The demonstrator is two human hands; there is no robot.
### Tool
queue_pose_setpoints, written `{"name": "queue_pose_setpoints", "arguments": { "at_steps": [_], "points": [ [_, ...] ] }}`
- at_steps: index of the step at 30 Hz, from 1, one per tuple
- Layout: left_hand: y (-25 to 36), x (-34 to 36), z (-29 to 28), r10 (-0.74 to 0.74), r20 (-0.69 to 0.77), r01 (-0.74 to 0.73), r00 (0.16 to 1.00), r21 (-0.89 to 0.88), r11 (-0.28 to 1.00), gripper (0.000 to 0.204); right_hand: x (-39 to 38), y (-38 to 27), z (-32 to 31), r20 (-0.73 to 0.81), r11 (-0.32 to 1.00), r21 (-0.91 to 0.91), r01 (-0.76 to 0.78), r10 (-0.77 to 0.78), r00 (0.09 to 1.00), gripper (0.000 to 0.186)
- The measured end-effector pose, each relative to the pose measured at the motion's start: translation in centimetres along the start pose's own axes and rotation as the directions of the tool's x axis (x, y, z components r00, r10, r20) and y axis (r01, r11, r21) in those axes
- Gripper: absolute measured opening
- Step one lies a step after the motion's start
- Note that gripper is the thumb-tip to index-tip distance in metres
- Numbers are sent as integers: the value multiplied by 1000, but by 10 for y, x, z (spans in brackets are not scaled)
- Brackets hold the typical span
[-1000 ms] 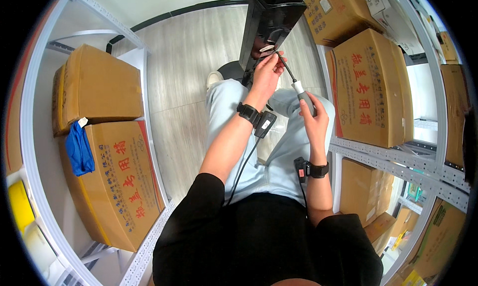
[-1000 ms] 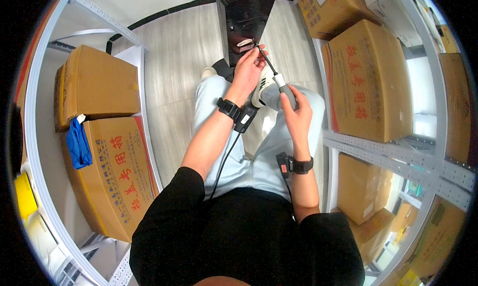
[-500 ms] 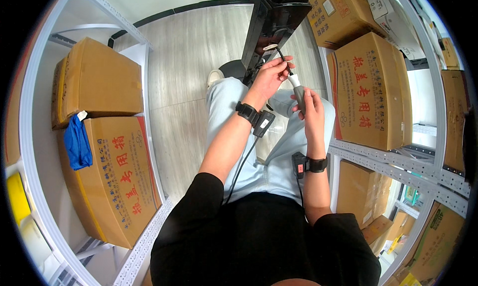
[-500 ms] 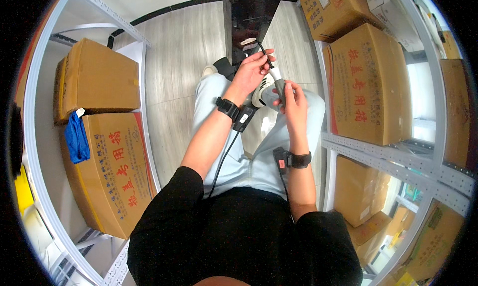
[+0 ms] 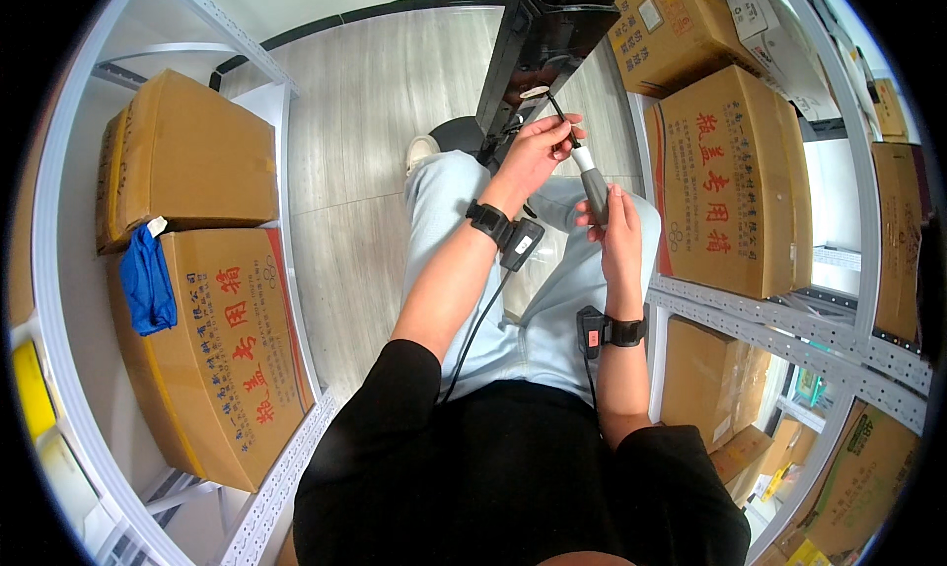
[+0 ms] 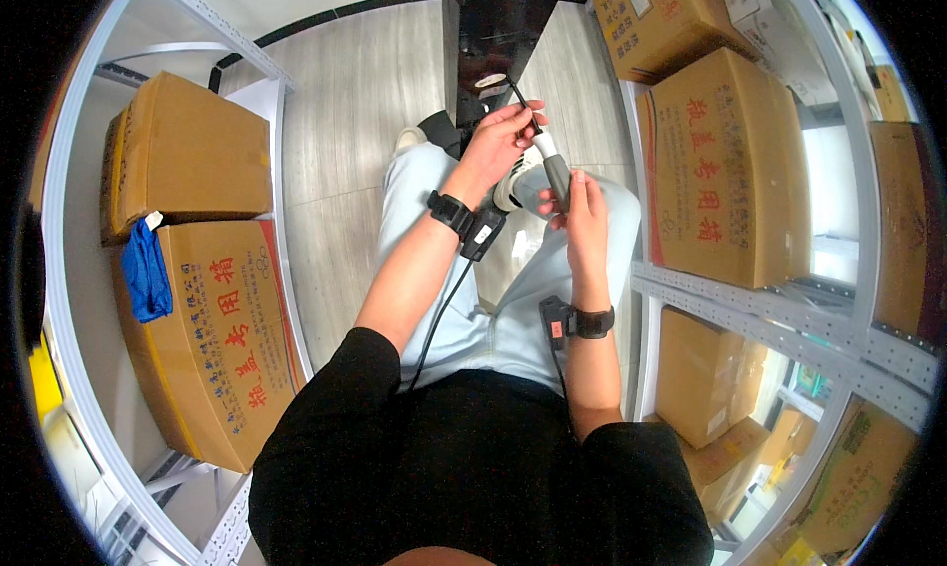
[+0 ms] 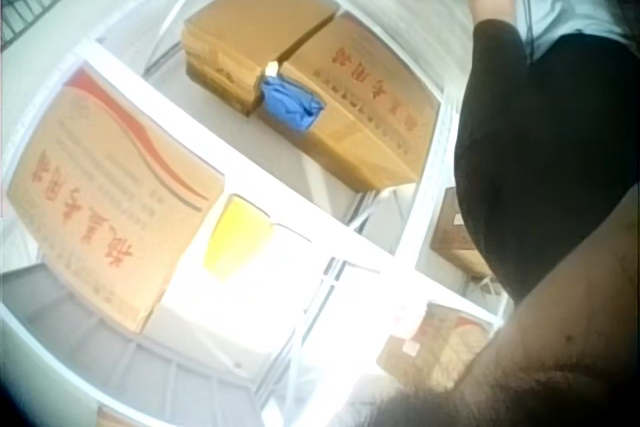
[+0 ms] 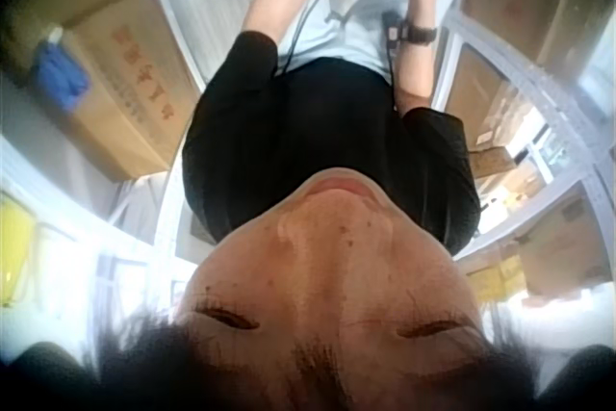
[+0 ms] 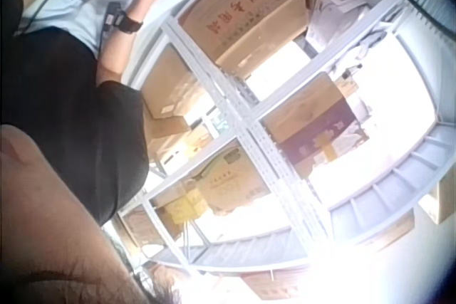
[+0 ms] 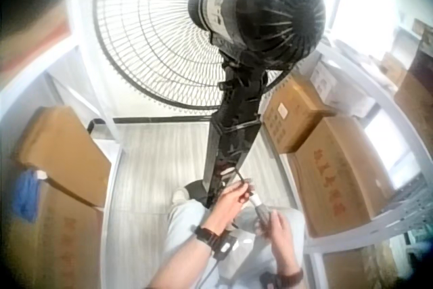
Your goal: The person is repairing a black electronic device, likely a fan base, using a screwdriver. They are seated on the floor, manipulating wires and screws within the device's casing.
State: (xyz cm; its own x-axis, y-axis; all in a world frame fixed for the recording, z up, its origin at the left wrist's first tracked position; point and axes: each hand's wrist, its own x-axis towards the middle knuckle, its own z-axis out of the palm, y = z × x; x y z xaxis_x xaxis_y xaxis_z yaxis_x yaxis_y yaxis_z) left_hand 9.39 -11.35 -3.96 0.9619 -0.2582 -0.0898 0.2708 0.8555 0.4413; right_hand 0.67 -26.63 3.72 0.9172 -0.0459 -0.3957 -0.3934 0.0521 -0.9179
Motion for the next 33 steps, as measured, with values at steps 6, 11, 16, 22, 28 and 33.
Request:
{"name": "queue_pose_setpoints", "arguments": {
  "at_steps": [6,11,16,22,28,33],
  "points": [
    [-4,4,-5,40,16,-41,999,46,998,21,-1,20,9,-107,898,-312,311,-359,927,34],
    [-1,1,-3,29,4,-29,1000,24,999,21,-1,9,-5,-64,998,11,57,-56,996,39],
    [0,1,-3,19,-6,-19,1000,19,1000,21,-3,9,2,-12,998,-48,43,-44,999,41],
    [-2,2,-6,34,3,-34,999,18,999,21,-4,17,3,-78,933,-290,211,-243,967,40],
    [3,-2,-3,21,30,-20,999,-28,999,22,-1,9,-5,20,993,77,-88,87,996,40],
    [1,0,-5,40,40,-39,998,-13,999,23,-6,16,9,-81,942,-267,202,-231,970,36]
  ]
}}
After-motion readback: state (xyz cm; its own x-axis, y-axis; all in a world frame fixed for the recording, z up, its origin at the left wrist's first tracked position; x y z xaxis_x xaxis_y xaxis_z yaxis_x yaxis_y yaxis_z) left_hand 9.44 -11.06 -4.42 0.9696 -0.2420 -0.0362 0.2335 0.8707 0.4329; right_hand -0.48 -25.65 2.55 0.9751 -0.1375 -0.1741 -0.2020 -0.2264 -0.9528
